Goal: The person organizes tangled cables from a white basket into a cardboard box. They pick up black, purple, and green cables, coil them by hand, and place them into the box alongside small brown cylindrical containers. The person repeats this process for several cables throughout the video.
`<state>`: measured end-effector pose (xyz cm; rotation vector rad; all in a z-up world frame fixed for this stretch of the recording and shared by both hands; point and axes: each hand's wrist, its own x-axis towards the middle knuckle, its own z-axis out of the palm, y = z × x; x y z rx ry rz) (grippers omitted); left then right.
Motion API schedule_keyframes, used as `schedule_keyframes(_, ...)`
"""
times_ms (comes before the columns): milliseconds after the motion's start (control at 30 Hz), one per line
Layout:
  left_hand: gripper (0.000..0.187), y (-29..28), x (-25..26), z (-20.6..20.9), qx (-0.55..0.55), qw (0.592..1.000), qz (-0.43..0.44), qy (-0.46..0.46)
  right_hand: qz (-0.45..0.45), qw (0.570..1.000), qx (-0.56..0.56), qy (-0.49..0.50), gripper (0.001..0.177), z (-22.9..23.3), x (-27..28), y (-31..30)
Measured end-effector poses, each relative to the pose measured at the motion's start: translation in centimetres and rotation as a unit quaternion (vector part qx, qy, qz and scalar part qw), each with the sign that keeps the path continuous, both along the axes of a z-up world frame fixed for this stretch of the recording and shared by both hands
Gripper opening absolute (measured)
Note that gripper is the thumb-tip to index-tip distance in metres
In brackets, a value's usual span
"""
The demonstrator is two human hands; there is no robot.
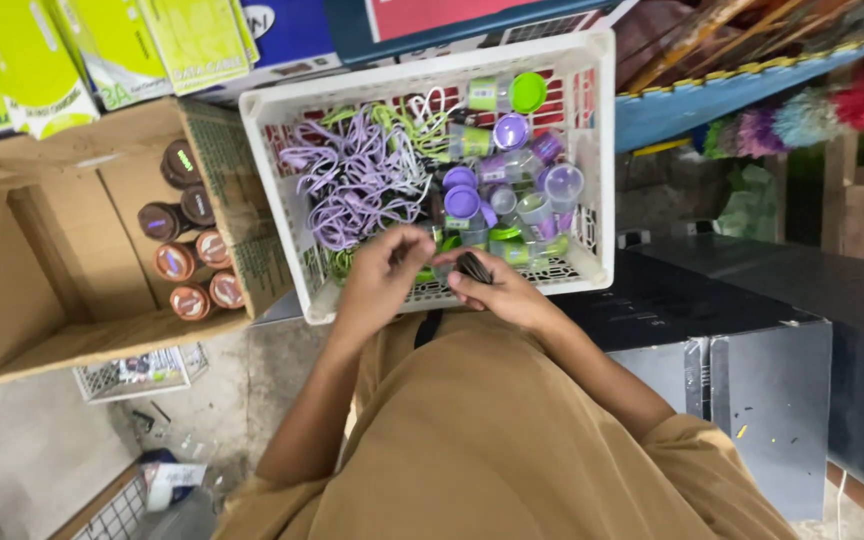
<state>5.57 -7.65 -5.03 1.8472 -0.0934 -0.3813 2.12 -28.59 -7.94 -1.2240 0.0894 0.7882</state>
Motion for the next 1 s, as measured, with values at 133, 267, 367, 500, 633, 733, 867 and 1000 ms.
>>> schedule_keyframes(133,0.014,1.7,-3.7,-2.5,-0.057,0.992,0.043,0.1,-0.022,0.999,0.021,0.043,0.027,-1.7,-0.6,1.8)
schedule_keyframes(267,0.016,2.9,-5.7,-3.5,-0.081,0.988,0.053,0.123,-0.004,0.998,-0.011,0.064,0.023,-2.0,-1.2,3.0)
schedule_keyframes(367,0.015,3.6,-7.0,-3.8,-0.076,0.983,0.066,0.153,-0.002,0.997,0.003,0.074,0.021,-2.7,-1.7,3.8)
schedule_keyframes(500,0.014,4.5,-7.7,-3.9,-0.131,0.978,0.067,0.149,0.0,0.993,-0.012,0.121,0.022,-3.1,-2.1,4.7)
schedule_keyframes(633,0.011,5.3,-8.8,-4.8,-0.118,0.972,0.091,0.183,0.02,0.991,0.005,0.134,0.021,-4.4,-2.3,5.0)
schedule_keyframes(733,0.011,5.6,-9.3,-4.8,-0.123,0.972,0.088,0.18,0.009,0.991,-0.008,0.136,0.016,-4.5,-2.5,5.6)
schedule_keyframes(867,0.01,5.3,-9.6,-4.9,-0.241,0.943,0.088,0.213,-0.035,0.996,-0.05,0.06,0.01,-5.5,-2.6,6.5)
schedule_keyframes(1000,0.013,5.9,-8.4,-4.7,-0.153,0.969,0.067,0.182,-0.056,0.994,-0.06,-0.065,0.011,-3.5,-0.6,7.3)
